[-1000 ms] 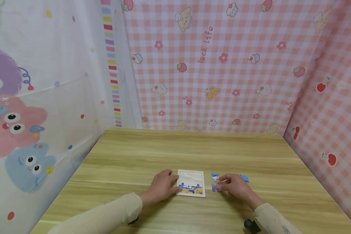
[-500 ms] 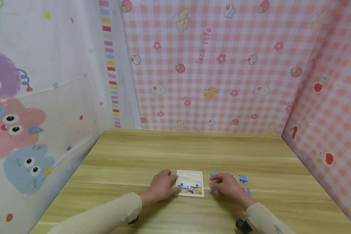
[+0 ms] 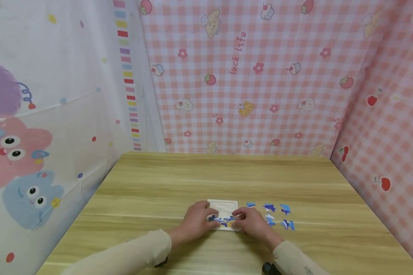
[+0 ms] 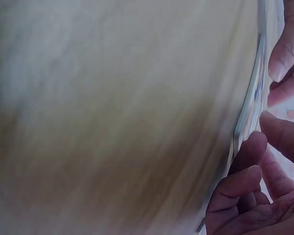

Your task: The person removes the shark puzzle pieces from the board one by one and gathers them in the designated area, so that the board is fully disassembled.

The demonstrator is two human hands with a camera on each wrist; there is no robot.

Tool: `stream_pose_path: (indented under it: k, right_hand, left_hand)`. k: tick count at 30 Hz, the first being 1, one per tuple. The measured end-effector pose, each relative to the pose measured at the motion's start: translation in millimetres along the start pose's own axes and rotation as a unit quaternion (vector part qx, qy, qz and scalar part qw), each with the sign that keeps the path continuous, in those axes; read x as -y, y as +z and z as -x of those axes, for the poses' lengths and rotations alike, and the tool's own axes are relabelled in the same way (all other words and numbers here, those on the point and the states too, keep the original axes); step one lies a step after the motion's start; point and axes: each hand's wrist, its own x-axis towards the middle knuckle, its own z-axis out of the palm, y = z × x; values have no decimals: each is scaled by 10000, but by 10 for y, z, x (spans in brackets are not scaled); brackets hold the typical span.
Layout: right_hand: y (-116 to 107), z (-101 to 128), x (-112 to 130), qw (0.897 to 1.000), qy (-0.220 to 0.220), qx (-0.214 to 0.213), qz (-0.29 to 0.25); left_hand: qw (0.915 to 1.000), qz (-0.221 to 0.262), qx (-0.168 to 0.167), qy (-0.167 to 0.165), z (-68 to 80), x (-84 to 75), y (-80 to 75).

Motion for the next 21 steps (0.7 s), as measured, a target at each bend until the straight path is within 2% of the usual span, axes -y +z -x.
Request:
stream_pose_path:
  k: [4, 12, 17, 21]
  right_hand:
    - [47, -4, 6, 10000, -9, -32, 14]
    - [80, -6, 20, 9998, -19, -101, 195]
    - [87, 4, 33, 9992, -193, -46, 335]
    - [77, 15, 50, 9993, -156, 2, 329]
  left_hand:
    - [9999, -77, -32, 68, 2, -29, 22]
    - [9989, -163, -22, 442, 18, -54, 23]
    - [9991, -179, 84, 370, 21, -67, 23]
    - [9993, -197, 185, 249, 20, -66, 34]
